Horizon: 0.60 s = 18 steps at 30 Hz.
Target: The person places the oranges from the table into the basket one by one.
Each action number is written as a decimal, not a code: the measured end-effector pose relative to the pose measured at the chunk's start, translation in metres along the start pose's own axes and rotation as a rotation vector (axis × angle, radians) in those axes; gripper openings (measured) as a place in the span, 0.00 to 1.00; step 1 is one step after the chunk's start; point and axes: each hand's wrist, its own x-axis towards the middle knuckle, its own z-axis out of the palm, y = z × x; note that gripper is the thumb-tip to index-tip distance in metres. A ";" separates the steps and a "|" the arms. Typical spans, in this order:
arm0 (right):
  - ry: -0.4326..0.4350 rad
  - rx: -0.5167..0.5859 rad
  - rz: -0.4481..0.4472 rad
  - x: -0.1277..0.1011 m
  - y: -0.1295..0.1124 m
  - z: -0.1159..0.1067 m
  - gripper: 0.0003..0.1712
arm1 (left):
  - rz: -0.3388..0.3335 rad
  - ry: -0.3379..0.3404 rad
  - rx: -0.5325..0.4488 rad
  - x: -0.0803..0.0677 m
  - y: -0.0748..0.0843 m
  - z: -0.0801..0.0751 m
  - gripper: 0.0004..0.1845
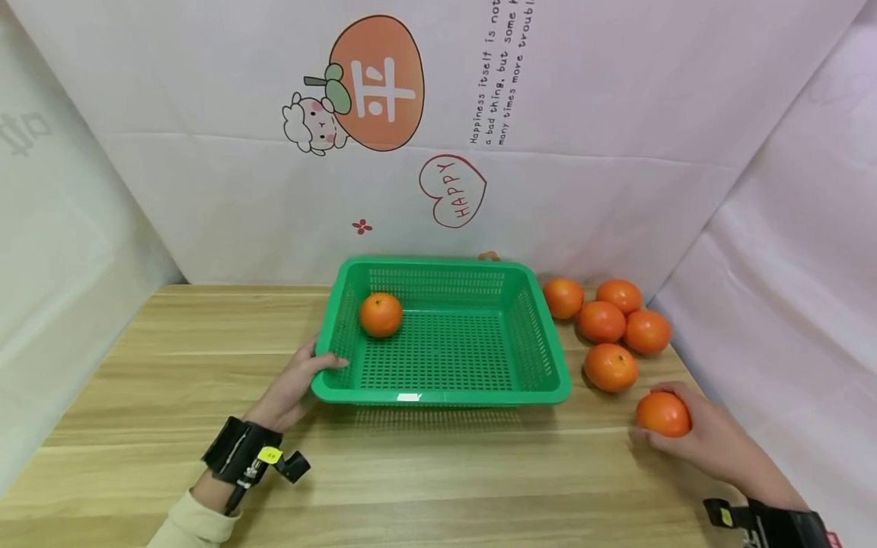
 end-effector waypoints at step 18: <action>0.135 0.097 -0.065 0.000 -0.041 -0.031 0.31 | 0.004 -0.002 -0.014 0.000 0.000 0.002 0.47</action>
